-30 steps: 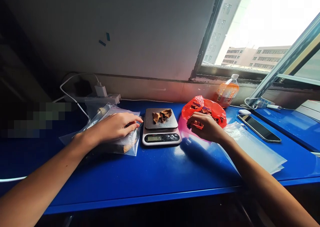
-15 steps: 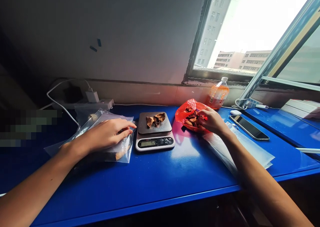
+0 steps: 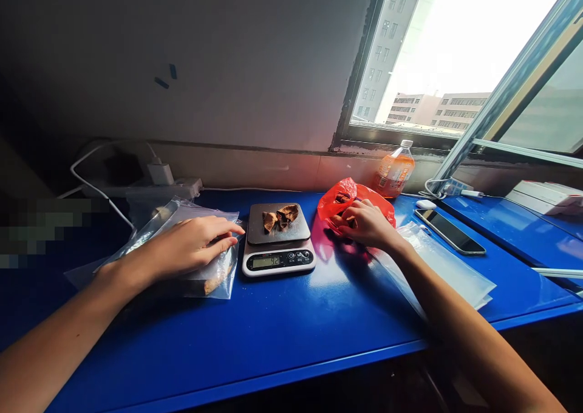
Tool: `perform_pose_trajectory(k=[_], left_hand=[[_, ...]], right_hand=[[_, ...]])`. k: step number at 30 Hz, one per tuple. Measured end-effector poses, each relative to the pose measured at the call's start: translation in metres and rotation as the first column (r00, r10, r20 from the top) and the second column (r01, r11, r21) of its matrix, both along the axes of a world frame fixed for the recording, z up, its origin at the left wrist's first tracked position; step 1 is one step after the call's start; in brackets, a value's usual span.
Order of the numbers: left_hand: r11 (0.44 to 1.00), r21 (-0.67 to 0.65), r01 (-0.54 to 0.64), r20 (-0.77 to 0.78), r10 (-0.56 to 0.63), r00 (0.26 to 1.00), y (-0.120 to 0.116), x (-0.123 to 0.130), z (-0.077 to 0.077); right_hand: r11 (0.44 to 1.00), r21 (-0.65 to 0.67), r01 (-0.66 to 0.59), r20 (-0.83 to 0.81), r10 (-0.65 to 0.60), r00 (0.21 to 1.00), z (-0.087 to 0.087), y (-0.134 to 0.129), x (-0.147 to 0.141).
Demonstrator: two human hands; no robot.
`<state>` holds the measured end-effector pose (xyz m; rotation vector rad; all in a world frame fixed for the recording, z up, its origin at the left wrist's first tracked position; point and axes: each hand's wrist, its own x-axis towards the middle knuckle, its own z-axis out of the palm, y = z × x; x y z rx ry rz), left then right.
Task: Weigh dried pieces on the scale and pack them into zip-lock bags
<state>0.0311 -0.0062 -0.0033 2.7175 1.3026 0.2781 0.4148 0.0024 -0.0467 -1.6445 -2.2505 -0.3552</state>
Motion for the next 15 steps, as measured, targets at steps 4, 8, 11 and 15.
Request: perform_pose_trajectory(k=[4, 8, 11, 15], left_hand=[[1.000, -0.002, 0.006, -0.008, -0.006, 1.000, 0.000, 0.001, 0.000], [1.000, 0.022, 0.002, 0.024, -0.003, 1.000, 0.002, -0.001, -0.003], [1.000, 0.011, -0.010, 0.038, 0.009, 0.999, 0.004, -0.003, -0.006], [1.000, -0.009, -0.030, 0.037, 0.030, 0.999, 0.004, -0.004, -0.006]], right_hand=[[0.964, 0.164, 0.209, -0.104, -0.194, 0.976, 0.007, 0.006, 0.018], [0.931, 0.233, 0.281, -0.011, -0.286, 0.958, 0.011, 0.002, 0.018], [0.991, 0.086, 0.099, 0.100, -0.108, 0.989, 0.010, -0.001, 0.001], [0.990, -0.120, -0.070, 0.196, 0.093, 0.976, 0.006, -0.002, -0.023]])
